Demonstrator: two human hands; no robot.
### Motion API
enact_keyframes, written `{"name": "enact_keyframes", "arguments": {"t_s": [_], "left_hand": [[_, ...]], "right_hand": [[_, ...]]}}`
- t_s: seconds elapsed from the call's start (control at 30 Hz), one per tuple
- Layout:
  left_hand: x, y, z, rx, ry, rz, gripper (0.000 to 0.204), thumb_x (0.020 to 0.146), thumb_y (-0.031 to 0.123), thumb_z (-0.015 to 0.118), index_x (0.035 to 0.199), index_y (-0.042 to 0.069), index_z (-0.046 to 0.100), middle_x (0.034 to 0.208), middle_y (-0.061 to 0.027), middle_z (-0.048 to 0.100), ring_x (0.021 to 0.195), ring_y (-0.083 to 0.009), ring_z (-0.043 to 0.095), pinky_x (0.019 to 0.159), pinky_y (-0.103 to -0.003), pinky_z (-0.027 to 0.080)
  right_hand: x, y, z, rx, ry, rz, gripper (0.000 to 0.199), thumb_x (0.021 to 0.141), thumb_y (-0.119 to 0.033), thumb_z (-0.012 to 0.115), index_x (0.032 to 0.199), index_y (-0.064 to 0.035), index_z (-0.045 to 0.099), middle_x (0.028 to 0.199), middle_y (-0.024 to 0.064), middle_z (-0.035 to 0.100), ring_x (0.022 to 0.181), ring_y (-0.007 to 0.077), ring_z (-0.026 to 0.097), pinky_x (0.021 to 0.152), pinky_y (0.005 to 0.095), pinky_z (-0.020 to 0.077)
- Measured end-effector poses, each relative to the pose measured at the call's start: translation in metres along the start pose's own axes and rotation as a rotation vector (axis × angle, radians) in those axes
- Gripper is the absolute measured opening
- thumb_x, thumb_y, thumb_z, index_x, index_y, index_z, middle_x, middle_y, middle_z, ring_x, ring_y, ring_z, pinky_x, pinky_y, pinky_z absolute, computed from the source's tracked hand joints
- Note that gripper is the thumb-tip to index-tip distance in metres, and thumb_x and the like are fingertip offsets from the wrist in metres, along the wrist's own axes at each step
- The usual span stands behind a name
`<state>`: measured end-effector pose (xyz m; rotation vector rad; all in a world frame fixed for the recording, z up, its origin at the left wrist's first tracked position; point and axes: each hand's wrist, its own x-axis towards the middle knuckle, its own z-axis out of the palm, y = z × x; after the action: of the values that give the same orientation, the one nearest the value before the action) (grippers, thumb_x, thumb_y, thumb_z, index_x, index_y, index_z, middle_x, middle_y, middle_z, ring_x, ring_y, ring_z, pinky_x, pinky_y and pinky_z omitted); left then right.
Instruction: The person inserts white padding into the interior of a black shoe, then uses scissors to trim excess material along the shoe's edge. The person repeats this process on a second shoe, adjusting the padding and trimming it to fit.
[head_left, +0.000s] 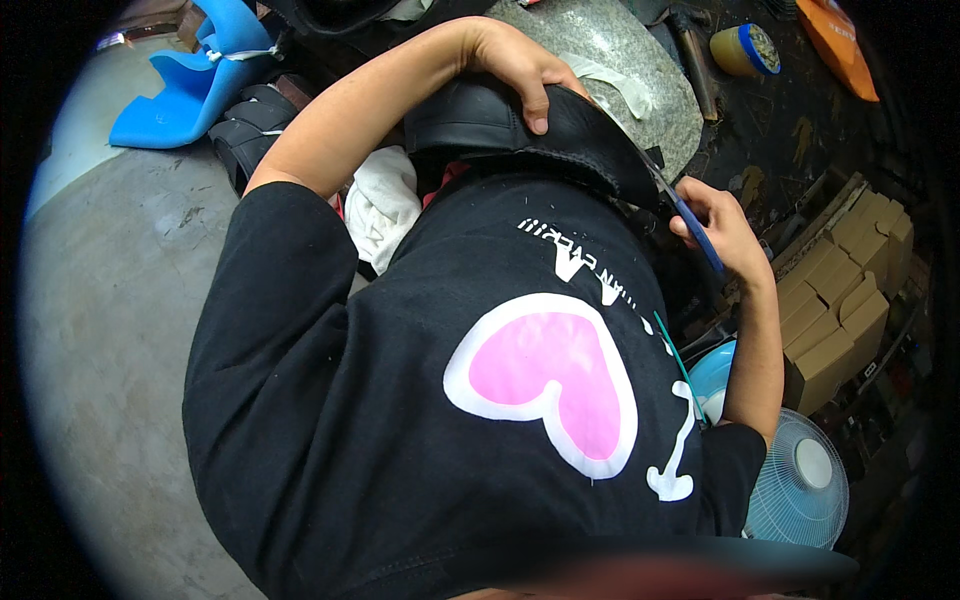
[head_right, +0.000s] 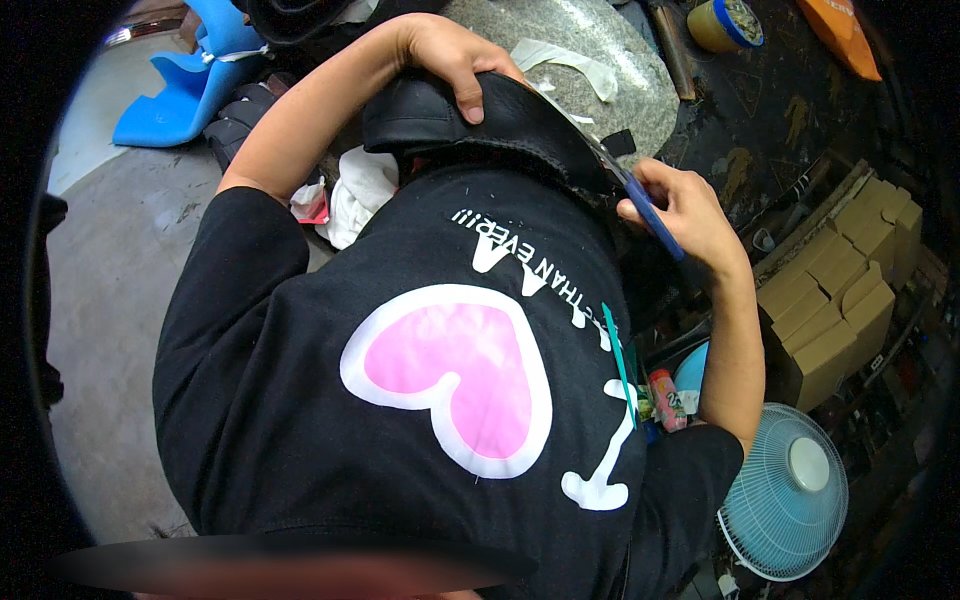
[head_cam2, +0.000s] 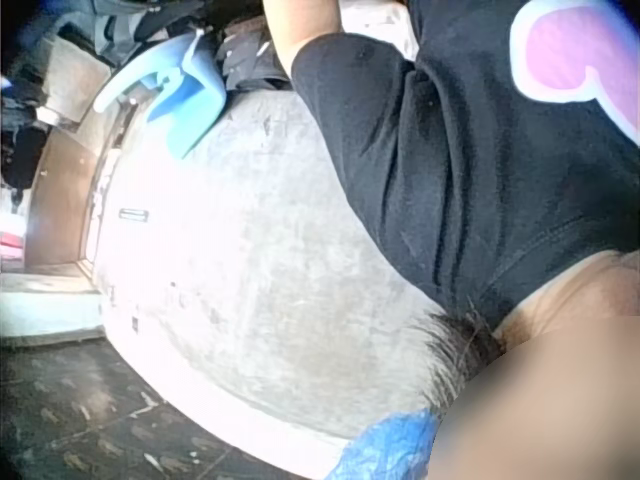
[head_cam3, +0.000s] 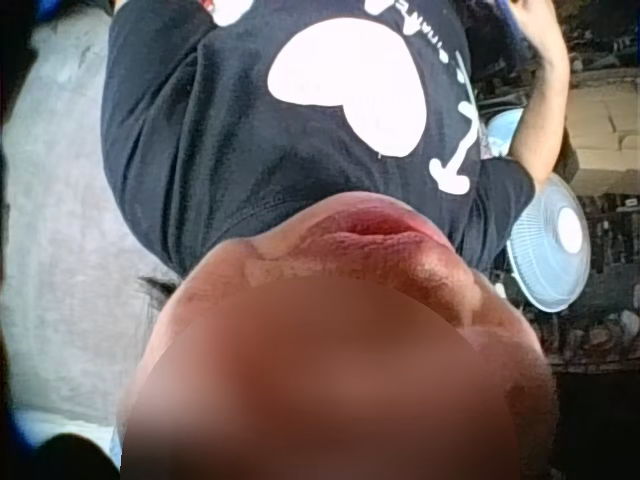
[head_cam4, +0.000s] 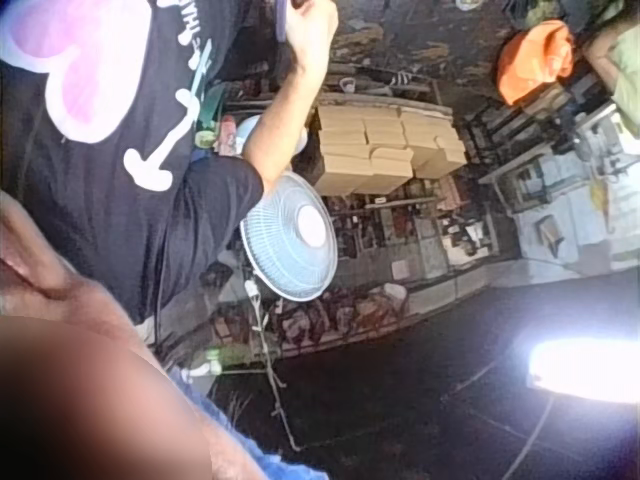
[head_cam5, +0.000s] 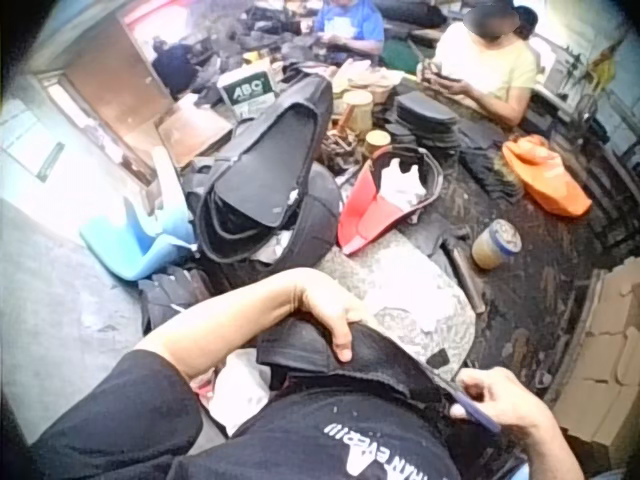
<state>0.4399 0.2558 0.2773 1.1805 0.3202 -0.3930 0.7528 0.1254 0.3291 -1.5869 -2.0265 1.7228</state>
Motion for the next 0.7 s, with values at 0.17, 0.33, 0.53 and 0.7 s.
{"name": "enact_keyframes", "arguments": {"t_s": [0.17, 0.33, 0.53, 0.7], "left_hand": [[0.003, 0.000, 0.005, 0.096, 0.057, 0.092, 0.069, 0.070, 0.007, 0.074, 0.133, -0.007, 0.050, 0.114, -0.0149, 0.066, 0.097, -0.0186, 0.064, 0.090, -0.027, 0.050], [-0.019, 0.014, 0.000, 0.006, 0.510, 0.333, 0.067, 0.078, 0.016, 0.075, 0.137, -0.003, 0.047, 0.113, -0.0159, 0.066, 0.093, -0.0198, 0.068, 0.085, -0.029, 0.056], [0.023, -0.016, -0.016, -0.327, 0.854, 0.507, 0.064, 0.086, 0.033, 0.073, 0.133, -0.001, 0.046, 0.111, -0.0170, 0.065, 0.095, -0.0189, 0.068, 0.076, -0.032, 0.058], [0.014, -0.040, -0.011, 0.088, 1.120, -0.058, 0.089, 0.079, 0.034, 0.079, 0.145, -0.001, 0.030, 0.088, -0.0127, 0.064, 0.077, -0.0204, 0.067, 0.064, -0.032, 0.055]], "right_hand": [[0.004, 0.012, -0.001, -0.130, 0.155, -0.012, 0.028, 0.085, -0.028, 0.074, 0.083, -0.0040, 0.059, 0.062, -0.0035, 0.053, 0.056, 0.0061, 0.050, 0.052, 0.0230, 0.0377], [0.006, 0.055, -0.014, 0.402, 0.462, 0.128, 0.025, 0.090, -0.027, 0.070, 0.079, -0.0089, 0.058, 0.059, -0.0069, 0.047, 0.049, 0.0028, 0.043, 0.045, 0.0200, 0.0309], [-0.001, 0.116, -0.018, 0.278, 0.693, 0.211, 0.032, 0.088, -0.031, 0.073, 0.073, -0.0088, 0.057, 0.059, -0.0065, 0.048, 0.051, 0.0029, 0.044, 0.047, 0.0201, 0.0316], [-0.022, 0.145, -0.019, -0.245, 0.788, 0.511, 0.047, 0.078, -0.055, 0.073, 0.079, -0.0087, 0.064, 0.059, 0.0027, 0.050, 0.056, 0.0174, 0.049, 0.055, 0.0336, 0.0392]]}}
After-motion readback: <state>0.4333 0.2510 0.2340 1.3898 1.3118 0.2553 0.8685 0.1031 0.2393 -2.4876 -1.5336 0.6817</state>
